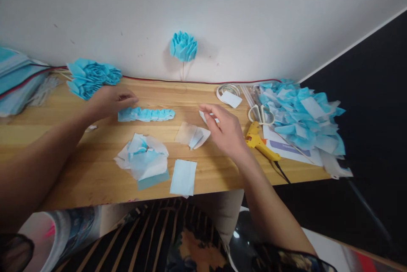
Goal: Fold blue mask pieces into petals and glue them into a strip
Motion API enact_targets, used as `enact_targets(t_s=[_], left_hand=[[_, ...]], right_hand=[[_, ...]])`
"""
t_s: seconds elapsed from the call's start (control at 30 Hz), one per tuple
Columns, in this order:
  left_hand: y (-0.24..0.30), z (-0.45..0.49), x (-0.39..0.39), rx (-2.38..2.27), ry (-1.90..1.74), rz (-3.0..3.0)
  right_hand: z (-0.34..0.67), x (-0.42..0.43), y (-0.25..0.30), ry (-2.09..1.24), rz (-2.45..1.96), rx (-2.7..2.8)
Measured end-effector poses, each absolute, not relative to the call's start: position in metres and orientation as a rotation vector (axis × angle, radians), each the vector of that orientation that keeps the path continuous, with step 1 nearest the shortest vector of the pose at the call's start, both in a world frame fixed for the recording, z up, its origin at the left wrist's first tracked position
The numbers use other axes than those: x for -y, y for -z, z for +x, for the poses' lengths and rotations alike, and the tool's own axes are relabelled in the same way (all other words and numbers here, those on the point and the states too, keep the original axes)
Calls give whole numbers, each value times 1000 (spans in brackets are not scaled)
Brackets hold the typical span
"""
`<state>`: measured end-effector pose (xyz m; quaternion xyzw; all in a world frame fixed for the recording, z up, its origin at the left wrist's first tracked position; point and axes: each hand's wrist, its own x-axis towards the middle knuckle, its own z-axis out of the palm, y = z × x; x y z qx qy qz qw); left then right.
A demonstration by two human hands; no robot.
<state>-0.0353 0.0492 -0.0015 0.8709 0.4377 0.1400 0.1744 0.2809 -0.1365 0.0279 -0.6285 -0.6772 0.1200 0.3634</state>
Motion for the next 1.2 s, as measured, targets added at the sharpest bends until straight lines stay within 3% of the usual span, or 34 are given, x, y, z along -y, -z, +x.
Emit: enact_targets(t_s=[0.17, 0.33, 0.57, 0.8, 0.97, 1.2], left_hand=[[-17, -26, -29, -1232, -667, 2533], [-45, -13, 12, -908, -665, 2498], [-50, -9, 55, -348, -61, 2535], [-22, -31, 92, -648, -58, 2637], [-1, -26, 98, -851, -209, 2604], [-15, -23, 86, -1125, -461, 2299]], right_hand=[[298, 177, -12, -177, -1746, 1708], [295, 190, 0, -100, -1672, 1988], [290, 168, 12, -89, -1552, 2244], [281, 150, -2, -525, -1574, 1647], [289, 140, 6, -615, -1576, 1399], [292, 168, -6, 33, -1837, 1735]])
